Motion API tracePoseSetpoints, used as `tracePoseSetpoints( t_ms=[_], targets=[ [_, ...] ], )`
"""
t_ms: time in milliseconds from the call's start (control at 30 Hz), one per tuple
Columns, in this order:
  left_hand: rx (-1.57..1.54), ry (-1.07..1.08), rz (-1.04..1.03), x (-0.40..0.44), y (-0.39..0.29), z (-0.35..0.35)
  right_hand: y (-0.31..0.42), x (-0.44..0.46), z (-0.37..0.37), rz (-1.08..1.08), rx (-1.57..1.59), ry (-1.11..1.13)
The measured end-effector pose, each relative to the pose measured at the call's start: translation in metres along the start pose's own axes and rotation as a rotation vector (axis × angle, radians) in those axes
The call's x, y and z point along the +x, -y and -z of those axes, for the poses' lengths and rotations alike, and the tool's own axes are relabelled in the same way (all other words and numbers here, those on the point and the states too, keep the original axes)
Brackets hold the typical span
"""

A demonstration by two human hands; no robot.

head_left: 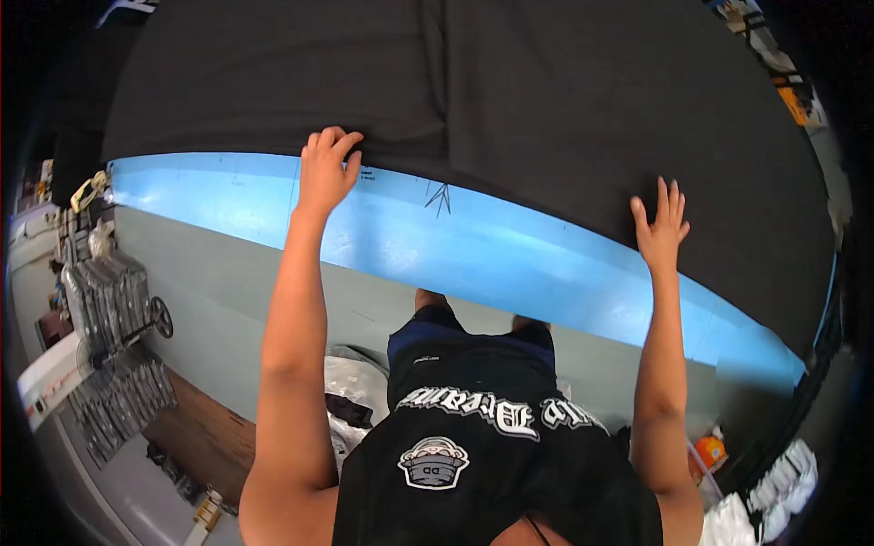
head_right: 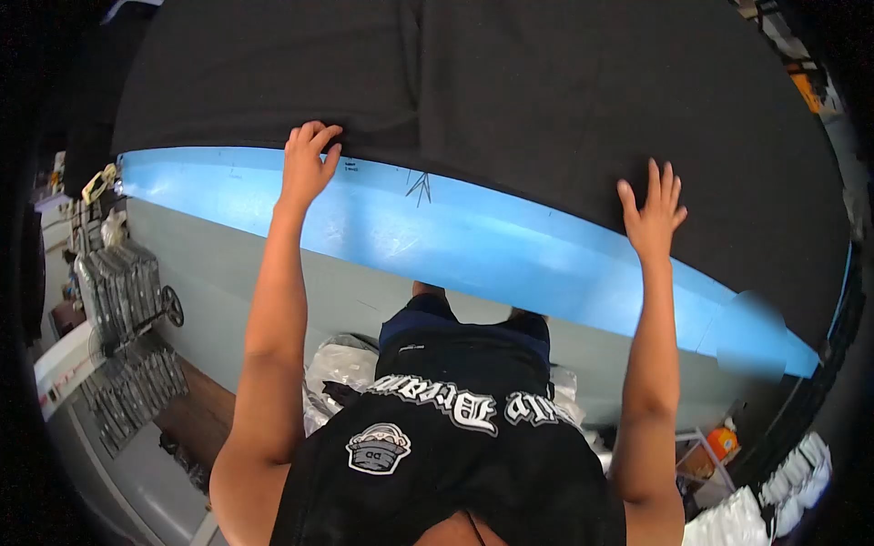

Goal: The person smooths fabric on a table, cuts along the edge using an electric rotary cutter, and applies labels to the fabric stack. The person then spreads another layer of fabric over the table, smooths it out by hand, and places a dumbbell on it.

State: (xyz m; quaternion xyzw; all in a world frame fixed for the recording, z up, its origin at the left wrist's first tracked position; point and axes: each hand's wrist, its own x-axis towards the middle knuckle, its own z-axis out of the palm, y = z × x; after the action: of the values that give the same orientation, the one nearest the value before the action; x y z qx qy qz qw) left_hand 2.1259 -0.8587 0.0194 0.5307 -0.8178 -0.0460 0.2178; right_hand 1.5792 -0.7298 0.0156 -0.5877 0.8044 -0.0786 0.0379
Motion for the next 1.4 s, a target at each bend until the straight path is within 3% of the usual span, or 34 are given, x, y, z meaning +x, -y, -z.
tracePoseSetpoints(
  t_ms=[133, 267, 367, 400, 500, 567, 667, 767, 867, 900, 933, 967, 1067, 1167, 1200, 1300, 1400],
  targets=[
    [0.028, 0.064, -0.160, 0.018, 0.024, -0.005, 0.089, 0.010, -0.025, 0.011, 0.023, -0.080],
    [-0.168, -0.066, 0.136, 0.016, 0.010, -0.005, 0.097, 0.008, -0.057, -0.028, -0.095, -0.058],
    [-1.074, -0.087, 0.760, 0.021, -0.026, -0.002, 0.094, 0.005, -0.058, -0.038, -0.088, -0.048],
    [-1.450, -0.240, 0.784, 0.023, -0.035, -0.016, 0.094, 0.005, -0.059, -0.041, -0.085, -0.047],
    [-1.283, -0.425, 0.749, 0.023, -0.014, -0.017, 0.092, 0.005, -0.060, -0.037, -0.090, -0.044],
    [-1.193, -0.528, 0.747, 0.037, 0.014, 0.032, 0.090, 0.007, -0.060, -0.036, -0.100, -0.054],
    [-1.280, -0.670, 0.733, 0.033, 0.120, 0.083, 0.089, 0.007, -0.064, -0.023, -0.114, -0.048],
    [-1.333, -0.667, 0.767, 0.015, 0.280, 0.117, 0.093, 0.007, -0.061, -0.028, -0.112, -0.044],
    [-1.692, -0.873, 0.940, 0.002, 0.299, 0.104, 0.092, 0.005, -0.062, -0.022, -0.115, -0.049],
    [-1.700, -0.798, 0.905, 0.001, 0.265, 0.094, 0.092, 0.006, -0.063, -0.018, -0.115, -0.044],
    [-1.496, -0.692, 0.882, -0.008, 0.267, 0.071, 0.091, 0.007, -0.062, -0.015, -0.112, -0.043],
    [-1.305, -0.770, 1.020, -0.014, 0.254, 0.049, 0.089, 0.007, -0.062, -0.013, -0.108, -0.038],
    [-1.502, -0.670, 0.923, -0.025, 0.235, 0.029, 0.088, 0.007, -0.062, -0.004, -0.108, -0.021],
    [-1.437, -0.671, 1.109, -0.012, 0.196, 0.044, 0.094, 0.009, -0.056, -0.058, -0.114, 0.035],
    [-1.479, -0.560, 1.161, -0.006, 0.185, 0.053, 0.106, 0.010, -0.052, -0.074, -0.076, 0.001],
    [-1.656, -0.362, 1.085, -0.011, 0.210, 0.057, 0.151, 0.007, -0.051, 0.000, 0.017, -0.027],
    [-1.601, -0.460, 0.804, 0.010, 0.218, 0.096, 0.171, 0.007, -0.071, 0.008, -0.076, 0.005]
  ],
)
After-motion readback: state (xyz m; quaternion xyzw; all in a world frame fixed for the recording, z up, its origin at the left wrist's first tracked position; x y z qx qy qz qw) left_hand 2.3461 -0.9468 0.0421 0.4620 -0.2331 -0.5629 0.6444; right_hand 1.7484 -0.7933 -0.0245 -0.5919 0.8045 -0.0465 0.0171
